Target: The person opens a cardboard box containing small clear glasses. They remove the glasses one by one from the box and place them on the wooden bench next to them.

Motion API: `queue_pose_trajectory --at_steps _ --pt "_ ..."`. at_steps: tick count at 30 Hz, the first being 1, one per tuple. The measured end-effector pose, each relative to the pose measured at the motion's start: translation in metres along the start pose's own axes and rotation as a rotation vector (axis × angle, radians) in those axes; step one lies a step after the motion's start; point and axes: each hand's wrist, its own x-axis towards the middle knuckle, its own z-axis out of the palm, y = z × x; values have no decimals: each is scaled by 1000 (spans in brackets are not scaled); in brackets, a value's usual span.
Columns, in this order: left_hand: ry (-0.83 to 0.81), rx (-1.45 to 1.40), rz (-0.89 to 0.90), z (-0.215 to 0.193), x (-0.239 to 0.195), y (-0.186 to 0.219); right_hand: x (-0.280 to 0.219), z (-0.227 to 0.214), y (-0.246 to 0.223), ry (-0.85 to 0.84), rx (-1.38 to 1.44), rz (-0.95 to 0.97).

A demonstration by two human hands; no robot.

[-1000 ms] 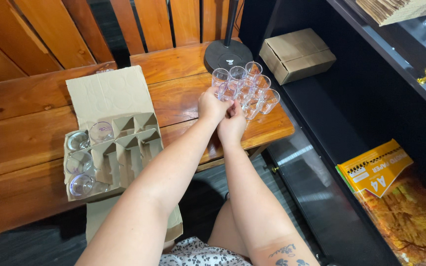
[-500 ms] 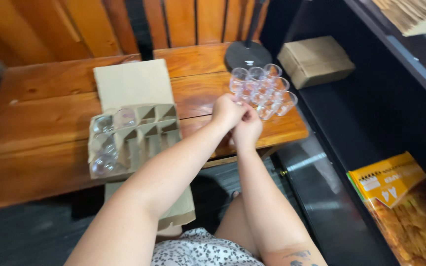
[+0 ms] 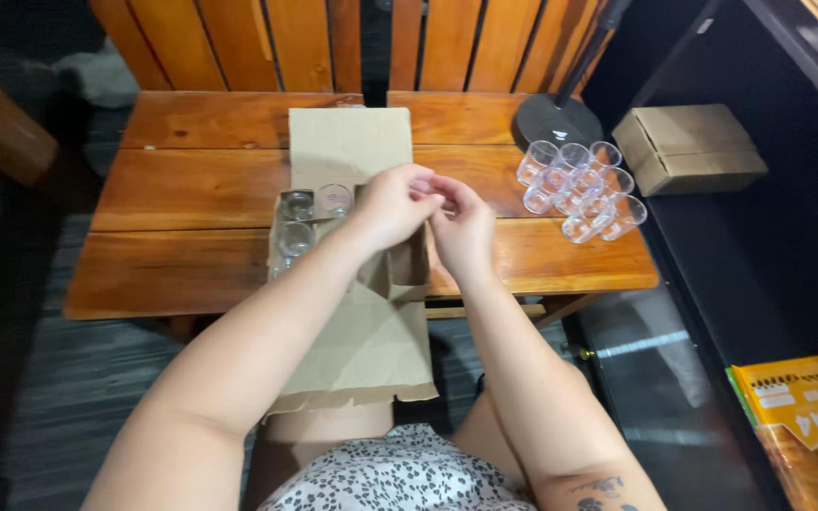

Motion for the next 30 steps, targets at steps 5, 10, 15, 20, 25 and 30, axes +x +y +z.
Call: queue_pose_trajectory --at_steps 5,10,15,20,25,30 --pt "64 106 1 -80 -41 13 9 35 7 -185 -307 -54" --pt "162 421 45 -117 -26 -53 11 62 -9 -326 -537 -131" --pt "2 604 -243 -115 -16 -92 19 88 -4 -477 -675 -227" --pt "-56 612 -264 -110 -11 -111 22 99 -4 -581 -736 -215" --pt "-59 581 -277 -111 -10 -108 29 101 -6 -641 -772 -193" --pt "-60 564 -288 -115 -13 -97 38 104 -8 -720 -787 -150"
